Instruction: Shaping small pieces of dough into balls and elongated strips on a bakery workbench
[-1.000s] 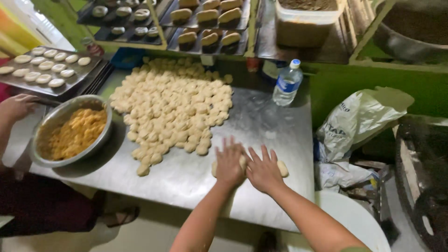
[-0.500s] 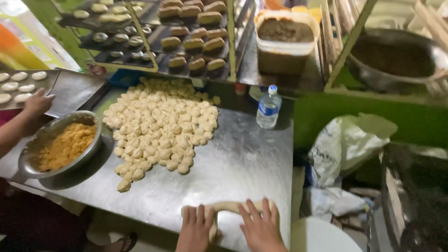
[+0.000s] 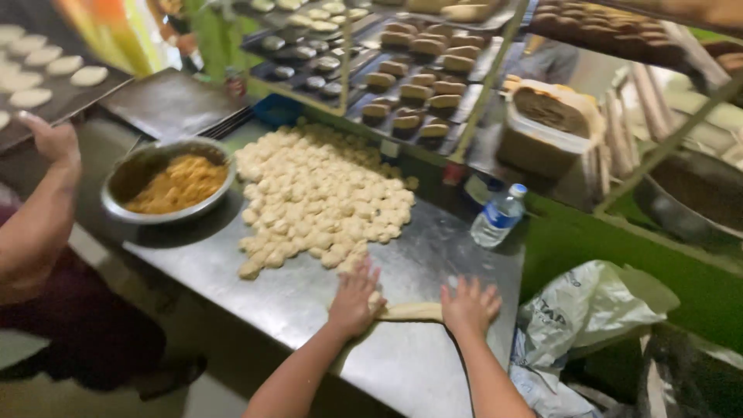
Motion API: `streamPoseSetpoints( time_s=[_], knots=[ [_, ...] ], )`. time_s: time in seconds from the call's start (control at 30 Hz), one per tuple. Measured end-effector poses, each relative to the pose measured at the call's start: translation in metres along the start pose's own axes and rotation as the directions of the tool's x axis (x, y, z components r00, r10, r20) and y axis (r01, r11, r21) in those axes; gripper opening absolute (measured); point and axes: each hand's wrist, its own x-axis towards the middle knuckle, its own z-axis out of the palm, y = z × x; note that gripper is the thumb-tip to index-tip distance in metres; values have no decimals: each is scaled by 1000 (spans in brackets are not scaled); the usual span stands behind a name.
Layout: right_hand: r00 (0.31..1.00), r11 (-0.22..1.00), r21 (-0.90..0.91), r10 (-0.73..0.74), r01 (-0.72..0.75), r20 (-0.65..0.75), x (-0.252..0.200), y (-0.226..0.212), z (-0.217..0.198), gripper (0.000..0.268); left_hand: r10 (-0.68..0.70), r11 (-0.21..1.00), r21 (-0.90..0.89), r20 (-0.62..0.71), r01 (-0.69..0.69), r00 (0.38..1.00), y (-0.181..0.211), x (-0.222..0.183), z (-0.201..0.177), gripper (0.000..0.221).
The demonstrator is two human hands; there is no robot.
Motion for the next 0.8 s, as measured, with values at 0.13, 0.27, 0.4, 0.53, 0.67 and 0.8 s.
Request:
streamPoseSetpoints(
  time_s=[0.13, 0.27, 0.4, 0.53, 0.67, 0.8],
  knots=[
    [977, 993, -119, 44, -19, 209, -68, 28, 5, 72, -222, 529, -763, 298, 371, 928, -16, -44, -12, 50],
    [983, 964, 209, 143, -164, 112, -97, 119, 43, 66, -360, -367, -765, 641, 529, 677, -33, -54, -89, 33],
    [929, 967, -61, 253, -246, 271, -110, 107, 12, 62, -394, 134, -718, 594, 683, 701, -47, -71, -67, 34],
    [992, 974, 195, 121, -115, -19, -102, 85, 7, 31, -21, 391, -784, 516, 482, 856, -15, -51, -93, 29],
    [997, 763, 641, -59, 83, -58, -120, 1, -52, 23, 377, 512, -857, 285, 58, 881, 37, -12, -134, 70],
    [979, 546, 838, -176, 6, 107, -119, -51, -93, 36, 423, 391, -916, 261, 86, 868, 69, 12, -128, 100]
  ],
)
